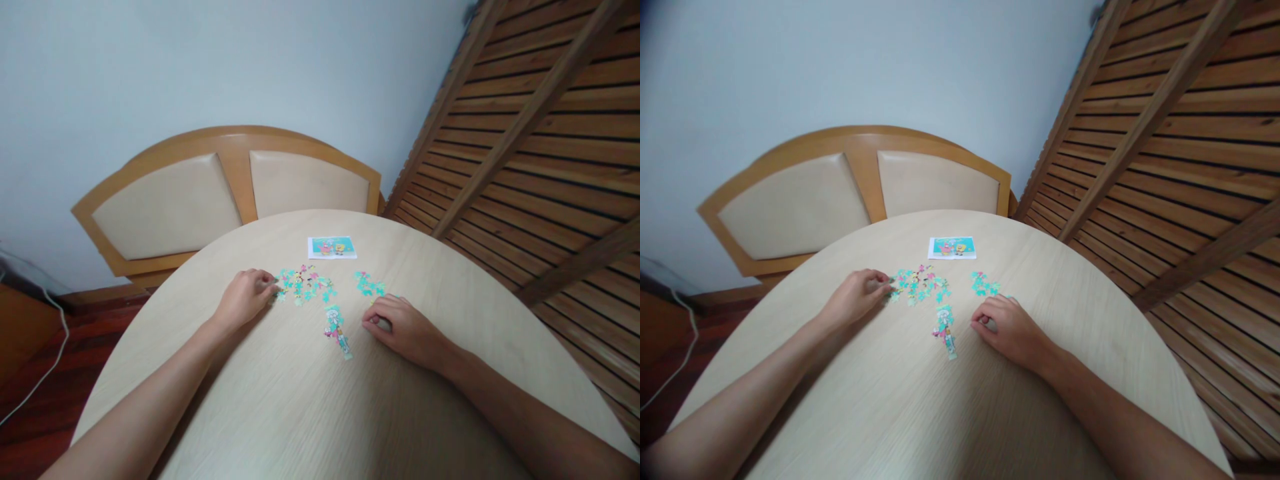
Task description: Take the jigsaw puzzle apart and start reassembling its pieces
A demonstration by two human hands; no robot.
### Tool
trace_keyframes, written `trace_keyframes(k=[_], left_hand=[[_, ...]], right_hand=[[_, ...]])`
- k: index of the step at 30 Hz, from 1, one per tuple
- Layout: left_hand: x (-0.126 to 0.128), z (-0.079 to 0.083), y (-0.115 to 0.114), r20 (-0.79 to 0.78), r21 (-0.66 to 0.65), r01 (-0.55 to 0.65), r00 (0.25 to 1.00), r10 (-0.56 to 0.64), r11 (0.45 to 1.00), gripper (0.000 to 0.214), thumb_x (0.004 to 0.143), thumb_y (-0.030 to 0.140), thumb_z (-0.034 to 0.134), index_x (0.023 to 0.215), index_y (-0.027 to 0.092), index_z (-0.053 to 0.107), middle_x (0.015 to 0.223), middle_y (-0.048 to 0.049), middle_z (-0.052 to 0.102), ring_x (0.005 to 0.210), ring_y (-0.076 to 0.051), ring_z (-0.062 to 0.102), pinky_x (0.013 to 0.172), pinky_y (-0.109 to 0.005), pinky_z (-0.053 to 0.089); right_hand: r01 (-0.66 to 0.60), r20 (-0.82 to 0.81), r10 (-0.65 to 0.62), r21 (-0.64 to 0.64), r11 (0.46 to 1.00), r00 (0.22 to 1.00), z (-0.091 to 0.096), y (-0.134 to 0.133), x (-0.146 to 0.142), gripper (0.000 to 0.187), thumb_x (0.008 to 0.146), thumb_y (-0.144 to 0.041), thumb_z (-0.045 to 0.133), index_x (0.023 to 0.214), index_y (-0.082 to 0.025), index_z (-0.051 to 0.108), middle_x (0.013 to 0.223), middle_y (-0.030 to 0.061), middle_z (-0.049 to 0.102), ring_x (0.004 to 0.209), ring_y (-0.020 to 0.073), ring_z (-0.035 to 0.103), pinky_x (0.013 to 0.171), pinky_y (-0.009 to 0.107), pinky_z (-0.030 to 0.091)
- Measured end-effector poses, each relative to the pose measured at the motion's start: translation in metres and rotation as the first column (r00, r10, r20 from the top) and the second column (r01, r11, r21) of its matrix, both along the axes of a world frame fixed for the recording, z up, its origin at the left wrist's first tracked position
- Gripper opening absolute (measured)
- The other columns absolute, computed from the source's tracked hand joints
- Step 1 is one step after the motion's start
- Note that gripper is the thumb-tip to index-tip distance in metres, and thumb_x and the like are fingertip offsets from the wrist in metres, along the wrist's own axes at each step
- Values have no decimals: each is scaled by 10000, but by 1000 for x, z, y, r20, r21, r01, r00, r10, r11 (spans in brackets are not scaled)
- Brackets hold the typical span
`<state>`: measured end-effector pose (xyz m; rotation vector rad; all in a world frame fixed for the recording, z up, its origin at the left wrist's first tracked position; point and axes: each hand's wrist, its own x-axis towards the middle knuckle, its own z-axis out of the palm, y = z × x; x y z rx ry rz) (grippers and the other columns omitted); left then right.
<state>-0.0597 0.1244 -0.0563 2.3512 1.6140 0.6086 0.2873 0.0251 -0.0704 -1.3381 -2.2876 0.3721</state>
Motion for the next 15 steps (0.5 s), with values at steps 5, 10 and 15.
trace_keyframes(k=[5, 10, 15], left_hand=[[2, -2, -1, -4, -64, 96, 995, -96, 993, 224, 848, 356, 602, 912, 199, 749, 1033, -116, 707, 986, -285, 623, 953, -421, 433], [-1, -6, 3, 63, -125, 78, 996, -70, 989, 180, 844, 340, 594, 835, 192, 695, 911, -79, 729, 879, -245, 650, 852, -361, 467], [-4, -7, 6, 166, -193, 65, 986, -33, 979, 239, 844, 388, 578, 888, 171, 669, 868, -69, 729, 787, -213, 650, 761, -322, 479]], right_hand=[[-3, -5, 3, 2, 1000, 1000, 0, 0, -1, 96, 933, -249, 619, 875, -203, 679, 845, 29, 683, 843, 193, 620, 799, 350, 428], [-1, -4, 1, -8, 1000, 1000, 1, 0, -1, 94, 931, -234, 610, 876, -202, 679, 854, 30, 686, 851, 194, 621, 807, 353, 438], [-6, -14, 6, -8, 1000, 1000, 4, 0, -2, 109, 934, -241, 607, 862, -202, 679, 832, 31, 682, 834, 189, 618, 797, 342, 445]])
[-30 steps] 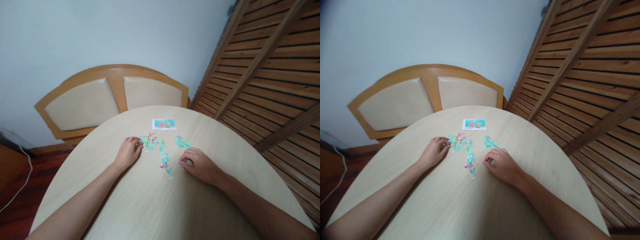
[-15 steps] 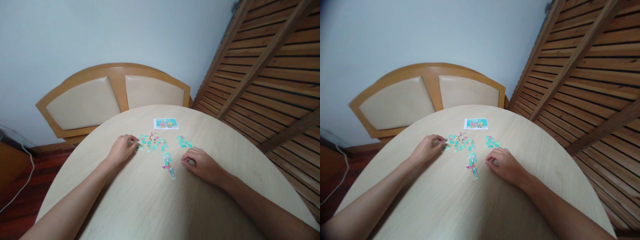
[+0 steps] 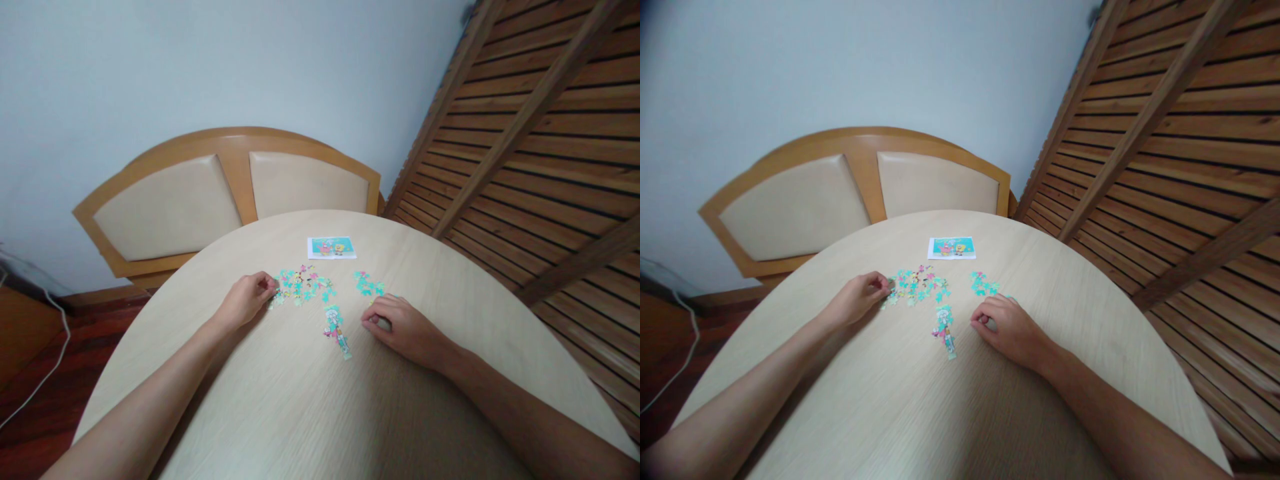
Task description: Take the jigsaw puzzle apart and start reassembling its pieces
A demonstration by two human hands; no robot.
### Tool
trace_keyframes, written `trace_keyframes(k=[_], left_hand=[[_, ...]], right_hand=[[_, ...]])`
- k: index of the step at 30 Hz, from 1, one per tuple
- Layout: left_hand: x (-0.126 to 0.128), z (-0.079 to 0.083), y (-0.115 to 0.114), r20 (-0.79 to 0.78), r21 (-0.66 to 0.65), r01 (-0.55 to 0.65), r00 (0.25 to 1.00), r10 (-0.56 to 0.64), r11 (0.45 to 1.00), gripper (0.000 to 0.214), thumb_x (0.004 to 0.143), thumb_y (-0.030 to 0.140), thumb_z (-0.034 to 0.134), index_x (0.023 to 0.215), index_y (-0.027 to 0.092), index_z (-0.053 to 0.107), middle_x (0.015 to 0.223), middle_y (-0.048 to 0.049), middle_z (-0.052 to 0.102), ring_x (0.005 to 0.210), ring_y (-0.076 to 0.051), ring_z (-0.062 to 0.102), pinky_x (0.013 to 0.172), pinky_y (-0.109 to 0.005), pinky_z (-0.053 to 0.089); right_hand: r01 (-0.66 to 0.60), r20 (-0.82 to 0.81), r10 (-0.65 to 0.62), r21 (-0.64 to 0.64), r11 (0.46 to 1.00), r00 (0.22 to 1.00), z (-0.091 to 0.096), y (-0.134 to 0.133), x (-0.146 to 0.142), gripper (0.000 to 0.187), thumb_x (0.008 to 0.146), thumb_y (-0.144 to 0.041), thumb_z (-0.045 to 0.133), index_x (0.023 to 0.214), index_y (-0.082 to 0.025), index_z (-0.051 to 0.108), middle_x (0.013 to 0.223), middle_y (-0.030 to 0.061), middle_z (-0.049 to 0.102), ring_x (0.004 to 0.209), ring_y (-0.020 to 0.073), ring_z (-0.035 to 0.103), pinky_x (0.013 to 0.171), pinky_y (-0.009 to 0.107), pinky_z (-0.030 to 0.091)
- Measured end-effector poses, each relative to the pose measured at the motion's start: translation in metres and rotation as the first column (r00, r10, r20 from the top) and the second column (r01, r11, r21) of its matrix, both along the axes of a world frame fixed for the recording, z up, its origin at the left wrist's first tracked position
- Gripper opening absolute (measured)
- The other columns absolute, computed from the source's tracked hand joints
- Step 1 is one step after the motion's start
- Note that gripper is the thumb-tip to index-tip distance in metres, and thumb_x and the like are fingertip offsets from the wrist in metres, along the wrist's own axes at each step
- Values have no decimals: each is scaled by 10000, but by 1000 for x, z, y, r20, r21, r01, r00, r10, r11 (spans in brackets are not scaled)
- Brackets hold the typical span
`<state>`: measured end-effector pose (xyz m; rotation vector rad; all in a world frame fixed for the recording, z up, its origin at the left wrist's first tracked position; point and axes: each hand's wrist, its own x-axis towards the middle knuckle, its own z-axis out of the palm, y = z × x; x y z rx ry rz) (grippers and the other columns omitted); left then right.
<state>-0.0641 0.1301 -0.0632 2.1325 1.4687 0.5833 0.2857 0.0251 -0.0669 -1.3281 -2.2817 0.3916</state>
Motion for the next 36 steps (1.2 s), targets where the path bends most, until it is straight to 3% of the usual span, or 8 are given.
trace_keyframes(k=[11, 15, 20, 25, 30, 36], left_hand=[[22, 8, -11, 273, -141, -11, 961, 50, 990, 328, 866, 423, 584, 988, 157, 731, 907, -82, 756, 848, -225, 676, 765, -324, 525], [44, 11, -30, 414, -166, 12, 908, 59, 986, 328, 916, 389, 539, 1008, 121, 703, 973, -110, 734, 874, -204, 656, 797, -308, 501], [76, 9, -67, 600, -262, 151, 799, 39, 953, 299, 891, 424, 596, 966, 142, 660, 831, -48, 646, 751, -161, 568, 729, -283, 463], [95, -2, -88, 672, -325, 272, 740, 19, 906, 426, 869, 566, 634, 895, 142, 621, 770, -28, 582, 723, -150, 500, 694, -272, 397], [99, 0, -94, 713, -408, 320, 697, 79, 855, 530, 803, 659, 689, 874, 142, 598, 745, -19, 566, 696, -137, 500, 670, -261, 380], [103, 1, -100, 707, -431, 371, 705, 52, 823, 540, 804, 671, 684, 889, 147, 584, 734, -24, 578, 704, -144, 522, 702, -274, 393]], right_hand=[[7, 11, -8, 26, 1000, 1000, -2, 0, 1, 129, 943, -259, 594, 872, -203, 686, 844, 39, 691, 831, 192, 626, 793, 358, 451], [27, 9, -27, 74, 997, 1000, -1, 0, -5, 141, 957, -265, 580, 877, -200, 677, 839, 39, 695, 821, 193, 627, 777, 358, 438], [-4, -81, 16, 147, 989, 997, 4, -8, -20, 139, 980, -276, 559, 927, -189, 655, 890, 54, 712, 850, 199, 639, 800, 359, 443], [-23, -125, 47, 189, 982, 991, 6, -19, -34, 181, 943, -290, 624, 1089, -185, 632, 954, 72, 715, 897, 221, 637, 843, 380, 448], [-30, -182, 61, 167, 985, 981, 8, -26, -43, 342, 895, -253, 689, 1212, -206, 571, 976, 53, 724, 916, 220, 645, 860, 373, 446], [-96, -183, 130, 180, 979, 975, 6, -27, -46, 229, 953, -248, 615, 1178, -209, 594, 1007, 65, 722, 908, 214, 643, 842, 367, 447]])
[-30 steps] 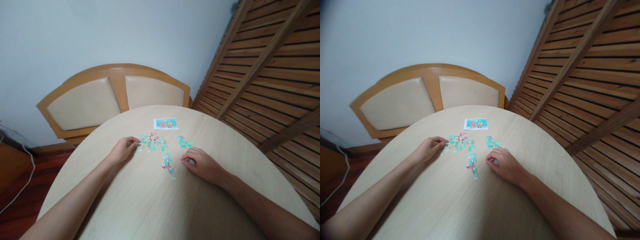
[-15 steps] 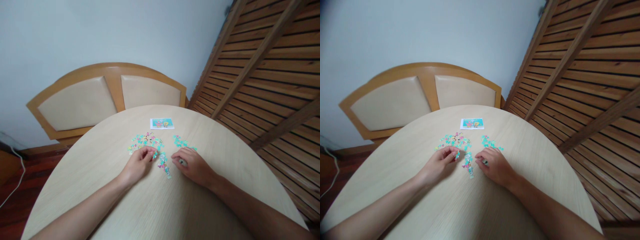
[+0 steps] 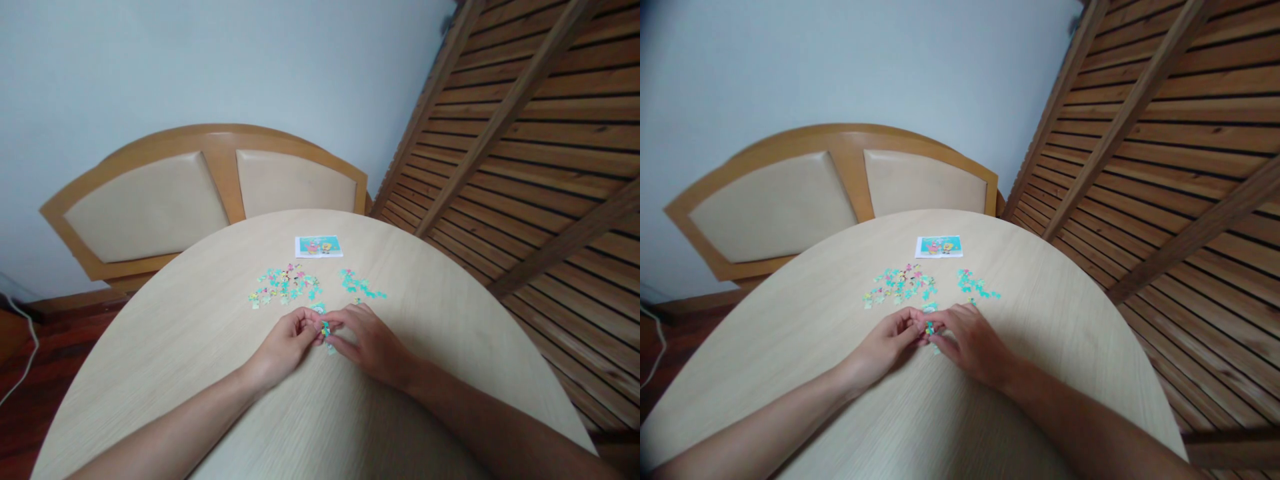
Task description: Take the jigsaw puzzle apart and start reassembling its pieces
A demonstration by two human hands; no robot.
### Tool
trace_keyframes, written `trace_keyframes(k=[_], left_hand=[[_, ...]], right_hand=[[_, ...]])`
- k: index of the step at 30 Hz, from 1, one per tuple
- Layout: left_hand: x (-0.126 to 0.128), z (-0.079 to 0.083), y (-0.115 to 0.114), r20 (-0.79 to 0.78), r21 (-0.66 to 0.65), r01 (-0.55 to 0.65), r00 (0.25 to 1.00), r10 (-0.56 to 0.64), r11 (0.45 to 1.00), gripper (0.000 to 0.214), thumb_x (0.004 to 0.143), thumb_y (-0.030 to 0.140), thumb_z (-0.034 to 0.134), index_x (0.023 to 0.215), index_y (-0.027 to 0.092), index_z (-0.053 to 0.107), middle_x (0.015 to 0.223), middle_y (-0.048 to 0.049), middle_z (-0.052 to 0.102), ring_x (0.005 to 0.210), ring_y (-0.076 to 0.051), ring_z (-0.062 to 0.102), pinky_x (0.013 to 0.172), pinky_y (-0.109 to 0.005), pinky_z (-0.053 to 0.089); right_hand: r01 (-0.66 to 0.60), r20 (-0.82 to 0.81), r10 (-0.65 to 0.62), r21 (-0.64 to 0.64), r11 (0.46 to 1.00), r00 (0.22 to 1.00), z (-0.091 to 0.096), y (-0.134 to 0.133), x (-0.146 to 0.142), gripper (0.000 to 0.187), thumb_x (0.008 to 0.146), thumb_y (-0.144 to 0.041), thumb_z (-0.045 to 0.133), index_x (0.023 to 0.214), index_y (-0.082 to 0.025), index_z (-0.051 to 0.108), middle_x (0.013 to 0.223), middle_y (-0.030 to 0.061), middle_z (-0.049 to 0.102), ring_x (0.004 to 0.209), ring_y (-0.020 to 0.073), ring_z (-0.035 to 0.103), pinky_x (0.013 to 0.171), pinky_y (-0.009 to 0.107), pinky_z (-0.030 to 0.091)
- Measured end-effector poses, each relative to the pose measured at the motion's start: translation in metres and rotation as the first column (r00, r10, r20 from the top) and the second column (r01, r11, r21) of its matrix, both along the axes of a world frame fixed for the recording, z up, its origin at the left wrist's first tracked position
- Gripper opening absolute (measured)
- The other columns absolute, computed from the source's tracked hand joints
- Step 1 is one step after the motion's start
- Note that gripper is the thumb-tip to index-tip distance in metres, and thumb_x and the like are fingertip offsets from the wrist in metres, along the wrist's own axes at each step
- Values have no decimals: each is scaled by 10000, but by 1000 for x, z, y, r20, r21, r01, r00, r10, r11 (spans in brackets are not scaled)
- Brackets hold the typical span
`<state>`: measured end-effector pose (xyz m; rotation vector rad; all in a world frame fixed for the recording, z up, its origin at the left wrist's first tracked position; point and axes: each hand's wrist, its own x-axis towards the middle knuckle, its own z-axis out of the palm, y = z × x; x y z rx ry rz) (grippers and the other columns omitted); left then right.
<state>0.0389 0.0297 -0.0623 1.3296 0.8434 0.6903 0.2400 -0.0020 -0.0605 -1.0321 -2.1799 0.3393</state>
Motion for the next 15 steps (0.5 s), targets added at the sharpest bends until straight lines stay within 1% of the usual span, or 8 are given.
trace_keyframes(k=[3, 6, 9, 12, 15], left_hand=[[1, -4, 1, -37, 61, -21, 999, 23, 998, 494, 801, 637, 686, 861, 162, 564, 721, -18, 568, 686, -147, 509, 677, -276, 386], [1, -5, 1, -75, 142, -44, 996, 55, 989, 421, 810, 569, 684, 867, 167, 573, 717, -12, 561, 673, -147, 492, 660, -274, 390], [-1, -3, 0, -116, 182, -21, 992, 42, 983, 347, 835, 510, 654, 841, 171, 581, 716, -19, 578, 662, -148, 497, 638, -269, 395], [-2, -2, -2, -166, 190, 12, 986, 20, 982, 295, 829, 460, 656, 785, 178, 581, 711, -28, 601, 662, -153, 518, 622, -262, 394], [-1, -3, -3, -196, 181, 19, 981, 17, 983, 276, 816, 444, 668, 769, 183, 593, 710, -36, 618, 670, -161, 534, 623, -266, 392]], right_hand=[[-31, 39, 31, 0, 1000, 999, 0, 2, 2, 248, 982, -228, 548, 1223, -220, 608, 1023, 67, 719, 929, 213, 636, 852, 369, 441], [-60, 85, 59, 9, 998, 995, 3, 3, 4, 286, 991, -194, 488, 1237, -232, 630, 976, 60, 711, 922, 211, 627, 824, 363, 442], [-56, 63, 55, 16, 998, 996, 4, 3, 4, 296, 994, -189, 464, 1238, -223, 628, 974, 66, 712, 917, 210, 632, 823, 366, 462], [13, -38, -15, -34, 999, 999, 2, 3, 3, 234, 998, -224, 478, 1180, -210, 625, 1035, 77, 723, 962, 204, 657, 871, 365, 495], [108, -115, -119, -98, 989, 986, -2, 4, 2, 140, 981, -263, 523, 1039, -212, 640, 972, 59, 734, 920, 190, 681, 857, 341, 527]])
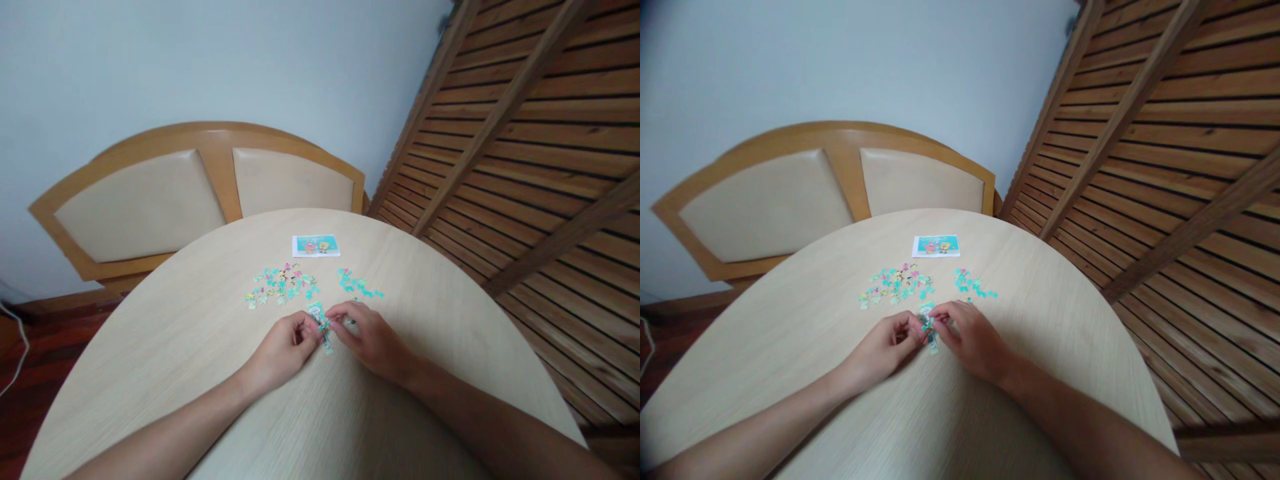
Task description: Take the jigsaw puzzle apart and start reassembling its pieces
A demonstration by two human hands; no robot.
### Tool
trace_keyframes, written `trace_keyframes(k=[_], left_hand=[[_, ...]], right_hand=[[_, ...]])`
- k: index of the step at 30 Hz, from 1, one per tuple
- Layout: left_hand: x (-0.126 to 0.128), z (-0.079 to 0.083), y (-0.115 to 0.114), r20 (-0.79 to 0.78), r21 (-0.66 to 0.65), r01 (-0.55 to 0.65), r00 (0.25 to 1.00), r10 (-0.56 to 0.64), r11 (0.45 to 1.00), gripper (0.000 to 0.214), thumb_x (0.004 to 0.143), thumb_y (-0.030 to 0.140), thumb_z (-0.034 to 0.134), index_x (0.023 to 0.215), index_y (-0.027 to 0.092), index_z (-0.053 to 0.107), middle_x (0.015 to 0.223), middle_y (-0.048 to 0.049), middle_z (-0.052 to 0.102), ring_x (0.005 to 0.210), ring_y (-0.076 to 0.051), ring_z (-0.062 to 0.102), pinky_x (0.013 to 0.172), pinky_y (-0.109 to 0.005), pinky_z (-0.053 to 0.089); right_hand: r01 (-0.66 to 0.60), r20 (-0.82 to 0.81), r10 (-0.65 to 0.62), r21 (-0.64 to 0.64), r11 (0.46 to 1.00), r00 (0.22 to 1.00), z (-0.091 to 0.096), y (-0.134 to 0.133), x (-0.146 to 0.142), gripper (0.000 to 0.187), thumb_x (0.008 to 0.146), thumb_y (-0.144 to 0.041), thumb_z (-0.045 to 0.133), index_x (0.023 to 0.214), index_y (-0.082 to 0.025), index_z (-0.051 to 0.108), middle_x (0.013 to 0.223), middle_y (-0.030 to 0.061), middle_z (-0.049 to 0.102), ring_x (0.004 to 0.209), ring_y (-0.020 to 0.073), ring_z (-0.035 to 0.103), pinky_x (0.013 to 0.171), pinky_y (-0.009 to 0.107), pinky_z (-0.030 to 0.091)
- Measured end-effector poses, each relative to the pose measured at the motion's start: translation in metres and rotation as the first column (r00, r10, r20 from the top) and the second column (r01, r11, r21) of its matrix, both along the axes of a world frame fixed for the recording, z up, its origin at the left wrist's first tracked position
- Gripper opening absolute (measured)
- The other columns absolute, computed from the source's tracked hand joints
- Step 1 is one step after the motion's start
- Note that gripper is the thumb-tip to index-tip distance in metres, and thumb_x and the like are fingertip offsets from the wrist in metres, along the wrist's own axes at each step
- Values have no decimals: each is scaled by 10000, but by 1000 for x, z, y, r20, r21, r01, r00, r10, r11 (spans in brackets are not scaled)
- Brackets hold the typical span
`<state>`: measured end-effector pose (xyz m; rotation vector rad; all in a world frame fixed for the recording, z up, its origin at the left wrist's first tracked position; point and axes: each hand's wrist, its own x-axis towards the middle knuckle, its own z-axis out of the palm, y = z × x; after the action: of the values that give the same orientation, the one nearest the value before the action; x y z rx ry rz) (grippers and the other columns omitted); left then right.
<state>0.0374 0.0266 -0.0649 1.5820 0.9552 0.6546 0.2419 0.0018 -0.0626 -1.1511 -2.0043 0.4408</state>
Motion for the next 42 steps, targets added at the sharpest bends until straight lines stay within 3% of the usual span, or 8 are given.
trace_keyframes(k=[8, 11, 14, 17, 22, 27, 42], left_hand=[[3, -2, -5, -25, 16, 57, 998, -57, 998, 320, 888, 486, 595, 818, 177, 642, 707, -42, 629, 629, -159, 531, 595, -271, 392], [0, 4, -8, -144, 185, 20, 990, 6, 983, 265, 920, 438, 572, 904, 185, 648, 778, -58, 658, 691, -189, 581, 647, -301, 449], [-4, 7, -7, -227, 509, 32, 969, 99, 860, 277, 896, 341, 627, 1137, 206, 640, 1170, -116, 671, 1106, -269, 605, 973, -411, 467], [-8, 1, -3, -313, 628, 120, 944, 109, 769, 548, 860, 358, 684, 1362, 195, 540, 1456, -153, 519, 1359, -314, 464, 1144, -494, 358], [-9, -8, 0, -491, 594, 256, 866, 91, 763, 583, 882, 435, 662, 1385, 163, 550, 1489, -173, 497, 1400, -345, 441, 1162, -540, 343], [-6, 1, -4, -579, 557, 346, 813, 55, 755, 595, 905, 463, 642, 1428, 208, 519, 1522, -112, 474, 1441, -338, 391, 1186, -564, 305], [-6, 6, -6, -629, 523, 375, 775, 50, 765, 613, 914, 473, 635, 1453, 218, 490, 1550, -83, 440, 1459, -316, 365, 1202, -560, 291]], right_hand=[[-17, -98, 10, -78, 997, 995, -1, 1, -1, 87, 937, -241, 602, 957, -216, 683, 912, 24, 747, 859, 164, 697, 823, 294, 536], [-52, -84, 47, -53, 997, 995, -1, 3, 1, 111, 953, -232, 593, 953, -211, 702, 903, 28, 746, 862, 163, 689, 829, 298, 526], [-69, -27, 69, -25, 997, 997, -3, 8, 7, 148, 976, -244, 566, 974, -215, 711, 917, 46, 745, 889, 184, 679, 851, 337, 513], [-79, 24, 79, -5, 997, 997, -8, 13, 11, 162, 974, -215, 553, 997, -211, 713, 938, 53, 743, 915, 194, 667, 879, 365, 496], [-18, 56, 22, -77, 997, 998, -15, 15, 13, 143, 951, -207, 594, 1049, -211, 698, 1012, 47, 747, 962, 196, 665, 904, 371, 472], [-2, 92, 10, -92, 996, 996, -15, 16, 12, 52, 912, -228, 677, 940, -221, 720, 906, 19, 749, 902, 197, 663, 866, 361, 452], [7, 82, 0, -86, 996, 997, -13, 14, 13, 120, 921, -204, 643, 991, -211, 741, 932, 32, 761, 911, 199, 664, 869, 363, 454]])
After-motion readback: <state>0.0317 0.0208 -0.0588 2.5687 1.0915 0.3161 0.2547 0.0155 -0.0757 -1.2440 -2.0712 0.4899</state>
